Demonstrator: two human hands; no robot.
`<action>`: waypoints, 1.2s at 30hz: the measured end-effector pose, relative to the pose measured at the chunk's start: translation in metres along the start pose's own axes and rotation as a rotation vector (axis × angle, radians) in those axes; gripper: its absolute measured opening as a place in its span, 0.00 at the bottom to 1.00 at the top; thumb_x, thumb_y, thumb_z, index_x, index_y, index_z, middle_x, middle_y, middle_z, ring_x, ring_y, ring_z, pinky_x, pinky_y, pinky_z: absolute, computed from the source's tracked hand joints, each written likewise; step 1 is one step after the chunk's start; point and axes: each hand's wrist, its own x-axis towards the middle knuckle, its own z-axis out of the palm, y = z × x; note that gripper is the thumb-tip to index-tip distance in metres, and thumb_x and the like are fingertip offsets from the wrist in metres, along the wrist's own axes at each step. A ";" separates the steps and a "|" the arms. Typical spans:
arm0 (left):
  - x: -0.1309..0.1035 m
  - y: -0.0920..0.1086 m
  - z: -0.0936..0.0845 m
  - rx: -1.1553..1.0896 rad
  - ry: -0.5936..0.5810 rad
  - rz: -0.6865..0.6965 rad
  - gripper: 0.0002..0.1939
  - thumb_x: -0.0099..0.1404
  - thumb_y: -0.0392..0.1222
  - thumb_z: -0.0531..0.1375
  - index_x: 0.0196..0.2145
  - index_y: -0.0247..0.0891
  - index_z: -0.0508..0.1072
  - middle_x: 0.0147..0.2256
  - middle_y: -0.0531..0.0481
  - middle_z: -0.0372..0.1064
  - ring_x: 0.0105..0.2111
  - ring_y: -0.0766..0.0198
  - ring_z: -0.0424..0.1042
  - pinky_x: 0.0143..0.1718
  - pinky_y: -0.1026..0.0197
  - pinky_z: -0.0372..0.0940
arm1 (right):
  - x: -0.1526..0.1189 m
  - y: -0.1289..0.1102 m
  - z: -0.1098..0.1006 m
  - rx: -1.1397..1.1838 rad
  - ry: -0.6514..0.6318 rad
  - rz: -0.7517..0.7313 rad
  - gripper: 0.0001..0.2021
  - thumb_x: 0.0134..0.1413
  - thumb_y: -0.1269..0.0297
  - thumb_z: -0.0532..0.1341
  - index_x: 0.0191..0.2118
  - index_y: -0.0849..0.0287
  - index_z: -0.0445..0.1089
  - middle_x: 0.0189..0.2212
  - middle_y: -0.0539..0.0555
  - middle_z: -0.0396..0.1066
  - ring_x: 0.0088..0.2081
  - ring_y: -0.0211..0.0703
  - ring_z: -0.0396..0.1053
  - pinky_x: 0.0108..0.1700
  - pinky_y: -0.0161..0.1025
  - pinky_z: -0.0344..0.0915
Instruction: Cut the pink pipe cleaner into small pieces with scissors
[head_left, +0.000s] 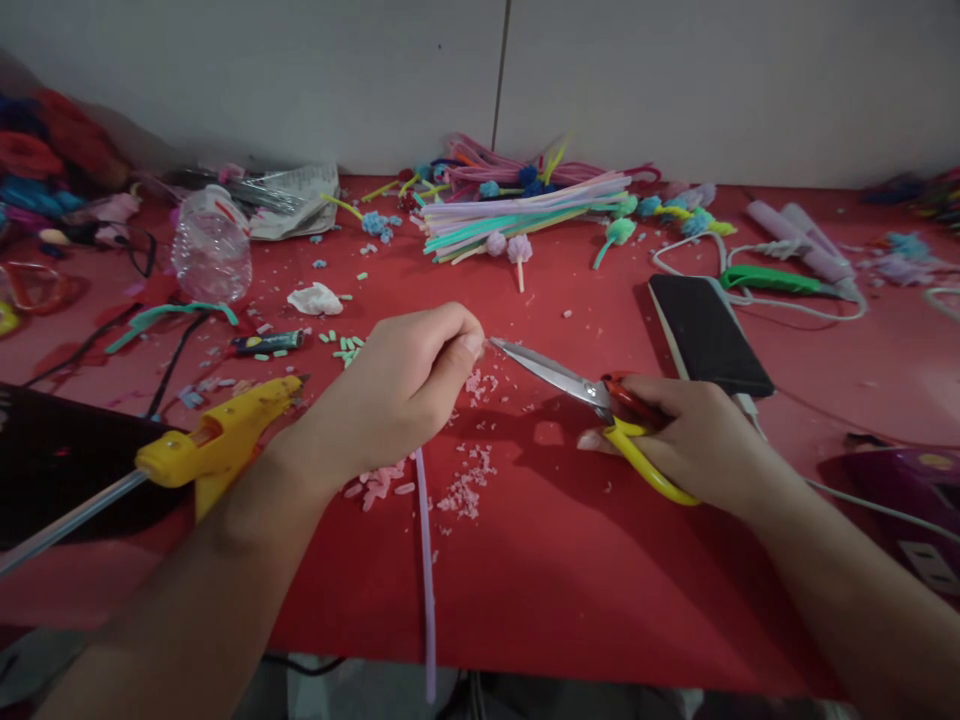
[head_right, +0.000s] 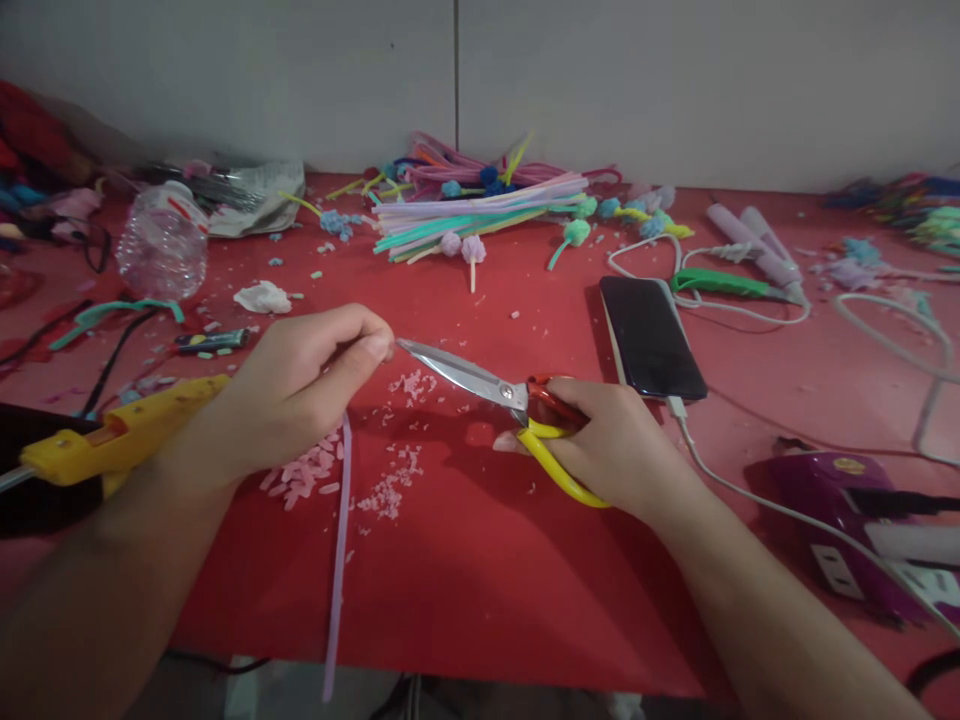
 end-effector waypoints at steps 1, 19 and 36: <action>0.000 0.000 0.000 0.001 0.002 0.001 0.12 0.75 0.36 0.53 0.31 0.39 0.63 0.25 0.56 0.61 0.25 0.68 0.57 0.28 0.62 0.54 | 0.000 0.001 0.000 0.005 0.003 -0.006 0.36 0.38 0.25 0.68 0.21 0.53 0.54 0.19 0.44 0.47 0.23 0.35 0.45 0.23 0.37 0.47; 0.000 0.000 0.000 -0.007 -0.007 0.004 0.12 0.74 0.34 0.54 0.31 0.39 0.64 0.25 0.57 0.60 0.25 0.69 0.57 0.28 0.62 0.54 | 0.000 -0.002 0.000 0.009 -0.008 0.021 0.37 0.36 0.23 0.68 0.21 0.54 0.53 0.20 0.45 0.46 0.24 0.35 0.45 0.23 0.37 0.46; 0.000 0.002 0.001 -0.003 0.035 -0.007 0.12 0.76 0.37 0.52 0.31 0.39 0.65 0.24 0.57 0.61 0.24 0.69 0.59 0.28 0.62 0.55 | -0.001 -0.001 0.000 0.042 -0.016 -0.009 0.36 0.38 0.24 0.68 0.22 0.53 0.56 0.21 0.45 0.49 0.25 0.36 0.47 0.24 0.37 0.48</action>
